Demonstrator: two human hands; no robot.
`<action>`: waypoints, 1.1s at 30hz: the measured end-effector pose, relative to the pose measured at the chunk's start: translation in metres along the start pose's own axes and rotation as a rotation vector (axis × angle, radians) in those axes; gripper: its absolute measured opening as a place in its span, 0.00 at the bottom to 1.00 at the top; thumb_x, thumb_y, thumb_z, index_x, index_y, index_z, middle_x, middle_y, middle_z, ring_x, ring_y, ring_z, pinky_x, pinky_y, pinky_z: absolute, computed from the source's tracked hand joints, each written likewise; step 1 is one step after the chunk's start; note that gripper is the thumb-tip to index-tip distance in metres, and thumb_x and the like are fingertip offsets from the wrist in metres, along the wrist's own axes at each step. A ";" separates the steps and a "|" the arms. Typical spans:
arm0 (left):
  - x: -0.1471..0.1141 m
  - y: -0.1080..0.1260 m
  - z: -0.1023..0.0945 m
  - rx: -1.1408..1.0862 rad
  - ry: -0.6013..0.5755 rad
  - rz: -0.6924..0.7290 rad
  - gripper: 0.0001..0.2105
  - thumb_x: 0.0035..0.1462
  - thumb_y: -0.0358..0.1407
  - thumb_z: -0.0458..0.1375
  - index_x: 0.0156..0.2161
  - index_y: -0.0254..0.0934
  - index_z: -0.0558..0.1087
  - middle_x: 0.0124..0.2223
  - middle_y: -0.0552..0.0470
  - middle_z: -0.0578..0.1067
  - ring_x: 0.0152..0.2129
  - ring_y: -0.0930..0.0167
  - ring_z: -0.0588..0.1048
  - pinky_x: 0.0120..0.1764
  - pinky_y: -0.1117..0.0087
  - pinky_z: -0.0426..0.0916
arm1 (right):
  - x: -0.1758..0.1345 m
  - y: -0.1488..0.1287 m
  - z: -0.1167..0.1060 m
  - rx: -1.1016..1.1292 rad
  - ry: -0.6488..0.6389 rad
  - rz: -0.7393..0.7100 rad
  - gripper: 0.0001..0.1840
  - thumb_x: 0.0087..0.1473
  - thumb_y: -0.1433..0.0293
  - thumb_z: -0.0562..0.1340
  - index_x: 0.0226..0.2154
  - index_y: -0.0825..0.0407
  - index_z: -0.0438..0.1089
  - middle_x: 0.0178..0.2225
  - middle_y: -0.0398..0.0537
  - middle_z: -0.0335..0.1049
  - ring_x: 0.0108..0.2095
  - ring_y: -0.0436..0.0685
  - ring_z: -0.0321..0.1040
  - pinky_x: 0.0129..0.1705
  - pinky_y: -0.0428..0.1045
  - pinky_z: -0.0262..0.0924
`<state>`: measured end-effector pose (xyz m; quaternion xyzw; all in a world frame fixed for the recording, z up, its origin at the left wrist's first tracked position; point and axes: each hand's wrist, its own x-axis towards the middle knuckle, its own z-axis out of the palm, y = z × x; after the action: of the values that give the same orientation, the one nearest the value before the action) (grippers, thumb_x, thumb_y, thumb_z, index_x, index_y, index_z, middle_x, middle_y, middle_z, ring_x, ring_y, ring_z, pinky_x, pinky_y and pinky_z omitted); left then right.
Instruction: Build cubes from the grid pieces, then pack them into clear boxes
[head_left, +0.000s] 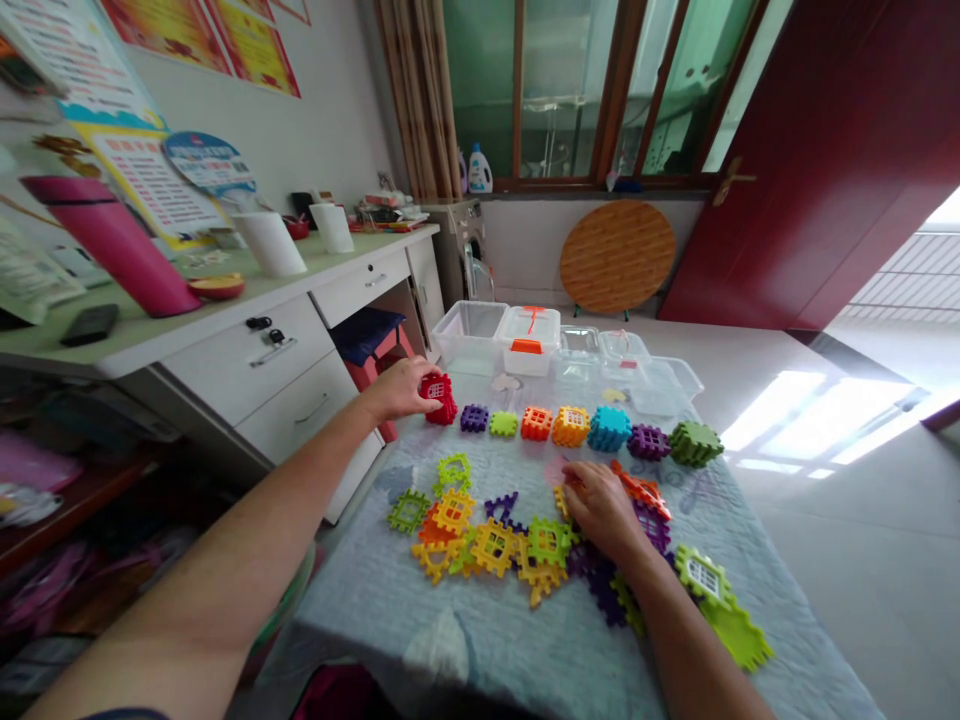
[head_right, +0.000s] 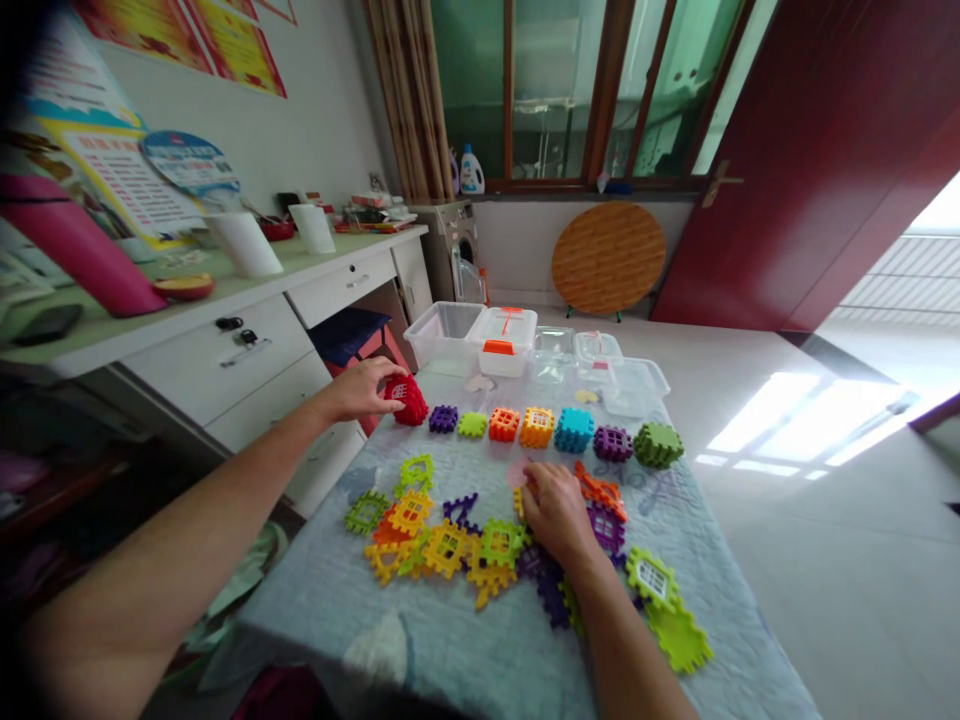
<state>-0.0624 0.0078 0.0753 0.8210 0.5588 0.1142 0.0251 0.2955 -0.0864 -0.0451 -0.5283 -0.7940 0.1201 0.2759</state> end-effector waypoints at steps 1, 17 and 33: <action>0.004 -0.010 -0.002 -0.001 -0.028 -0.017 0.24 0.45 0.44 0.61 0.47 0.34 0.73 0.45 0.46 0.72 0.43 0.64 0.72 0.49 0.66 0.66 | 0.000 0.000 0.000 0.001 -0.004 0.002 0.10 0.53 0.71 0.57 0.37 0.53 0.73 0.36 0.51 0.75 0.39 0.59 0.68 0.43 0.51 0.59; 0.034 -0.042 0.020 -0.167 -0.306 -0.058 0.36 0.34 0.36 0.66 0.54 0.32 0.66 0.51 0.42 0.73 0.47 0.60 0.72 0.49 0.67 0.65 | 0.000 -0.004 -0.005 0.011 -0.027 0.021 0.11 0.55 0.70 0.56 0.39 0.54 0.72 0.37 0.52 0.74 0.39 0.59 0.68 0.42 0.52 0.59; 0.034 -0.047 0.029 -0.165 -0.258 -0.038 0.41 0.34 0.32 0.65 0.58 0.33 0.61 0.55 0.40 0.71 0.50 0.58 0.71 0.52 0.64 0.65 | 0.000 -0.004 -0.005 0.000 -0.024 0.022 0.10 0.55 0.71 0.56 0.38 0.54 0.72 0.36 0.52 0.74 0.38 0.59 0.67 0.42 0.52 0.58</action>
<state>-0.0874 0.0595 0.0450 0.8134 0.5549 0.0527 0.1663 0.2954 -0.0886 -0.0386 -0.5356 -0.7912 0.1294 0.2652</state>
